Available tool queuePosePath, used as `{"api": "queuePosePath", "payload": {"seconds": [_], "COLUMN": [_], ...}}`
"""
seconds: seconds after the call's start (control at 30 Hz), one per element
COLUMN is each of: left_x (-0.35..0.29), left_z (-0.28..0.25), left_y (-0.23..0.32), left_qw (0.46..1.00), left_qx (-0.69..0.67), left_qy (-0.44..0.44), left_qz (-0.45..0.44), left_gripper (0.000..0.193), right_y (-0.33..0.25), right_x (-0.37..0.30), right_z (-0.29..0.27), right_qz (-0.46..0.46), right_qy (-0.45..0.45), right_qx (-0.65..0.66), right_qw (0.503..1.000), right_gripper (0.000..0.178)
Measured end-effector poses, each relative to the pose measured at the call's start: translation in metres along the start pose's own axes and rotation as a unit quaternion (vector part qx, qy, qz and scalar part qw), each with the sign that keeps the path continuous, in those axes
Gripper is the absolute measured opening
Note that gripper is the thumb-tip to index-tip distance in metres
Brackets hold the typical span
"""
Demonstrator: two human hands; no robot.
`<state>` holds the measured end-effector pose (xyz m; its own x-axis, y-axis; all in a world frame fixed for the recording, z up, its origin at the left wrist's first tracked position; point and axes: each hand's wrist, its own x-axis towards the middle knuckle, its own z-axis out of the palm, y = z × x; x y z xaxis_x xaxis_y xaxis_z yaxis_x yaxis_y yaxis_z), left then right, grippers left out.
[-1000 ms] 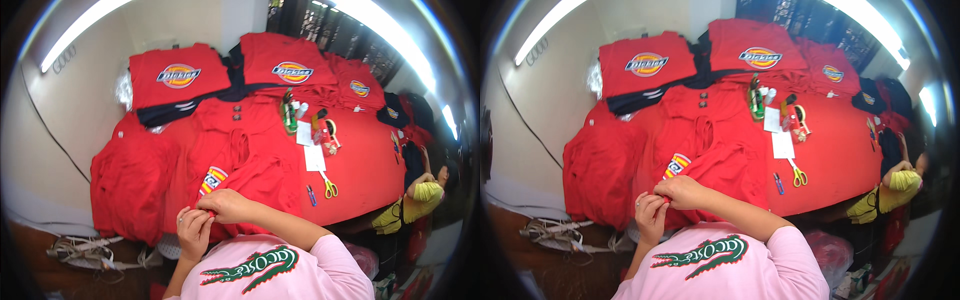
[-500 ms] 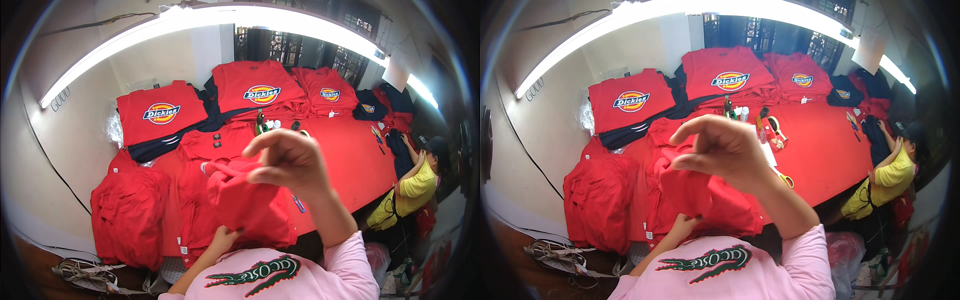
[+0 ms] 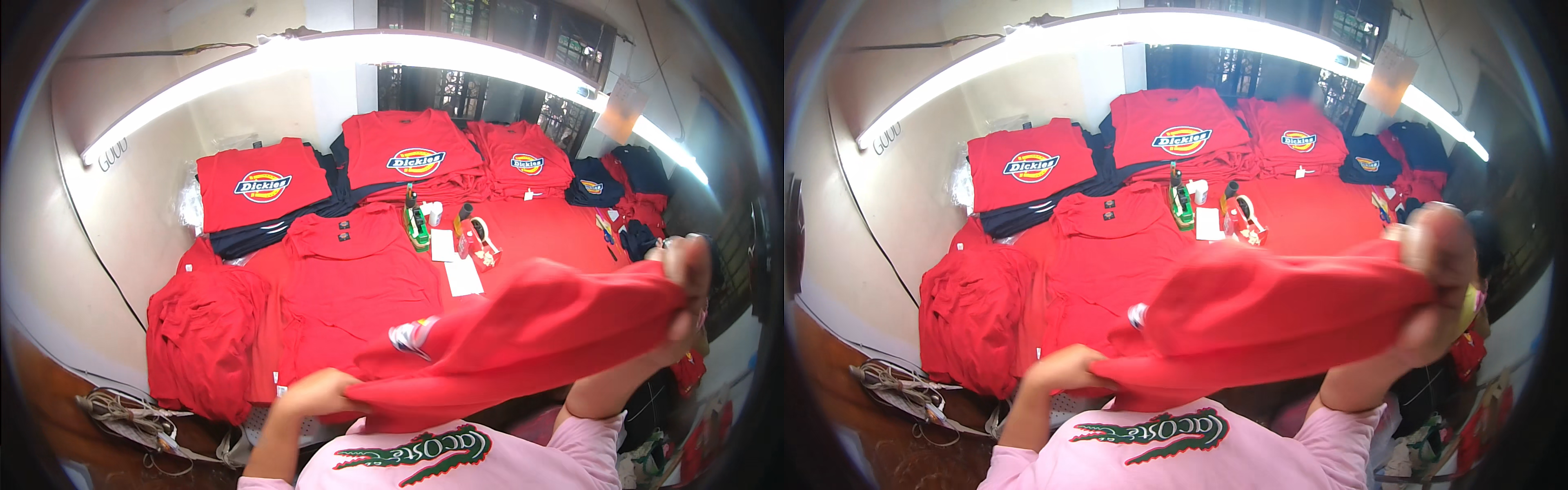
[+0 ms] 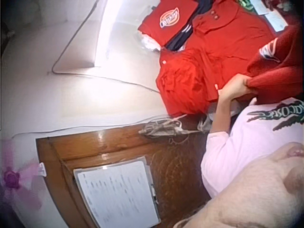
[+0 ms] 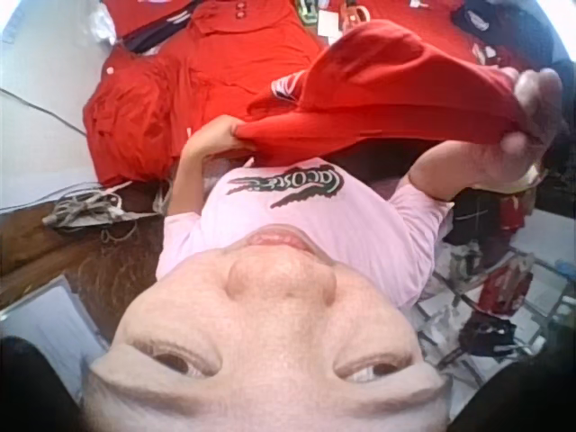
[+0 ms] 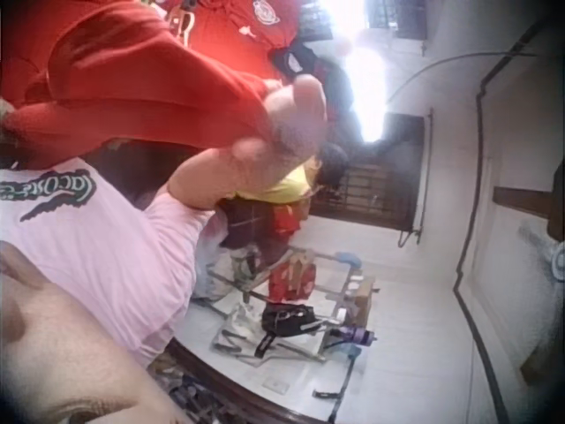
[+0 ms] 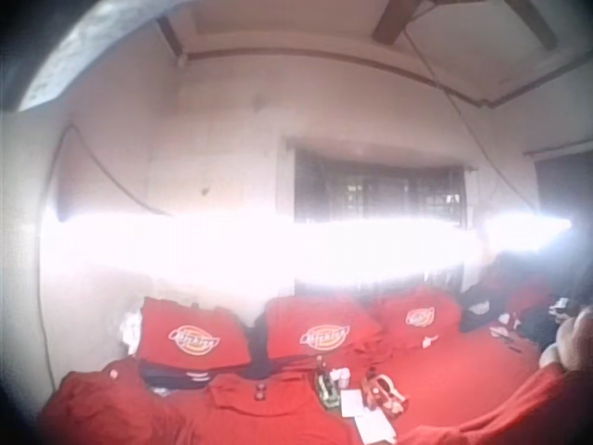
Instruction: The person folds red shirts by hand at a table, using a thread nipper to trim loose threads and stacking the finished shirts.
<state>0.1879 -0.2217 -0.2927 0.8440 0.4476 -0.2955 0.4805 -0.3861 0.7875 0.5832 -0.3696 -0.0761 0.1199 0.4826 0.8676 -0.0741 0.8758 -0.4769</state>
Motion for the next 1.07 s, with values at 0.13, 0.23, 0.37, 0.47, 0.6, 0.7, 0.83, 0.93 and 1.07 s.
{"api": "queuePosePath", "payload": {"seconds": [0.13,0.23,0.37,0.47,0.6,0.7,0.83,0.93,1.07], "left_x": [-0.081,-0.105,-0.060,-0.041,-0.083,-0.085,-0.075,-0.045,-0.060], "left_z": [-0.063,-0.059,-0.115,-0.181,-0.174,-0.145,-0.091,-0.028,0.046], "left_y": [0.012,0.021,-0.002,-0.052,0.026,0.017,-0.044,-0.099,-0.153], "left_qw": [0.921,0.853,0.902,0.691,0.572,0.595,0.655,0.717,0.793], "left_qx": [-0.124,-0.309,0.113,0.181,0.330,0.248,0.291,0.213,0.174], "left_qy": [-0.009,0.054,0.414,0.687,0.717,0.752,0.688,0.663,0.577], "left_qz": [0.369,0.416,-0.035,0.131,0.223,0.137,0.113,0.035,-0.091], "left_gripper": [0.020,0.012,0.037,0.034,0.044,0.047,0.040,0.044,0.051], "right_y": [-0.050,0.003,0.141,0.164,0.133,0.138,0.200,0.227,0.290], "right_x": [-0.012,-0.003,0.021,0.047,0.049,0.027,-0.057,-0.134,-0.258], "right_z": [-0.060,-0.047,-0.050,-0.062,-0.069,-0.061,-0.082,-0.087,-0.080], "right_qz": [-0.064,0.092,0.235,0.144,0.063,0.120,0.344,0.192,0.394], "right_qy": [0.147,0.077,-0.050,0.056,0.105,0.079,-0.014,-0.132,-0.092], "right_qx": [-0.146,-0.168,-0.279,-0.243,-0.103,-0.241,-0.167,-0.325,-0.188], "right_qw": [0.976,0.978,0.930,0.958,0.987,0.960,0.924,0.916,0.895], "right_gripper": [0.068,0.041,0.042,0.043,0.050,0.048,0.026,0.018,0.022]}}
